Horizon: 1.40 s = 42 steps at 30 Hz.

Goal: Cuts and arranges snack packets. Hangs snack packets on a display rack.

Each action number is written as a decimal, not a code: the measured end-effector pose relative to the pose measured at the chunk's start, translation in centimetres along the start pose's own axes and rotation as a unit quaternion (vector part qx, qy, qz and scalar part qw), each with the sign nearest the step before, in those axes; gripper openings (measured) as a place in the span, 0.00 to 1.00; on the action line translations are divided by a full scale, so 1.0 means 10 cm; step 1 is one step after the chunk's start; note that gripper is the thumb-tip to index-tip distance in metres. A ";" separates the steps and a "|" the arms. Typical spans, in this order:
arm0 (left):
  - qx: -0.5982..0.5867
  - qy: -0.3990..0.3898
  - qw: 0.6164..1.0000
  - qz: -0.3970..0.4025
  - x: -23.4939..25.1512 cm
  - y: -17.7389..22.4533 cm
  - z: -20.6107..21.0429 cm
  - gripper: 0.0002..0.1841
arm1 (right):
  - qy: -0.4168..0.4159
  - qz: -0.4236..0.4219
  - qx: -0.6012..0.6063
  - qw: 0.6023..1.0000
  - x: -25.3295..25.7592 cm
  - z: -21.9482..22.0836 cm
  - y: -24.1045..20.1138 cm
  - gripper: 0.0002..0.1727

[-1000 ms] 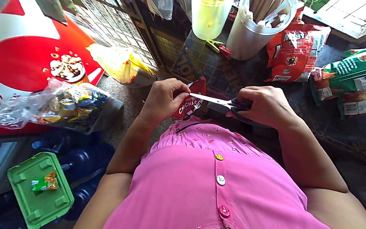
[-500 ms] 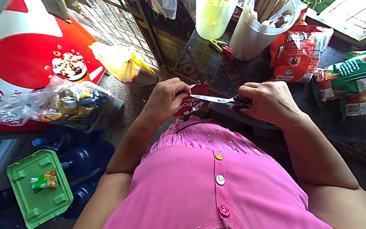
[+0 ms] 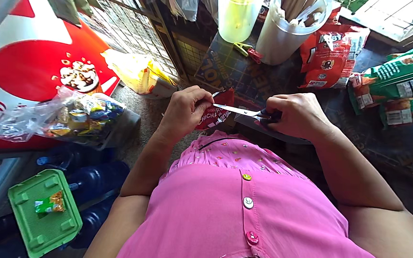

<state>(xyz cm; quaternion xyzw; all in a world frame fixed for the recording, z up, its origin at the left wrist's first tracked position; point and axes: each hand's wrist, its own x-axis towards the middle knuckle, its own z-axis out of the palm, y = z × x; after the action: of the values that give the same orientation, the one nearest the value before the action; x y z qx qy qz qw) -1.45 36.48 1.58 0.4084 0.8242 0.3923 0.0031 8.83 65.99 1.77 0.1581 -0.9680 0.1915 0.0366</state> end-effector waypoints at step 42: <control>-0.011 0.026 1.000 0.012 -0.31 0.52 0.23 0.06 | -0.041 -0.077 0.009 0.996 -0.34 -0.24 0.14 0.14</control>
<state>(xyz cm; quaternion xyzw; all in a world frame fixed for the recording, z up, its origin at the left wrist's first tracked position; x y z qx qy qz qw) 4.85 37.72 2.37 0.4077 0.8150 0.4114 -0.0185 11.59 69.11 3.08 0.2405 -0.9517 0.1903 0.0103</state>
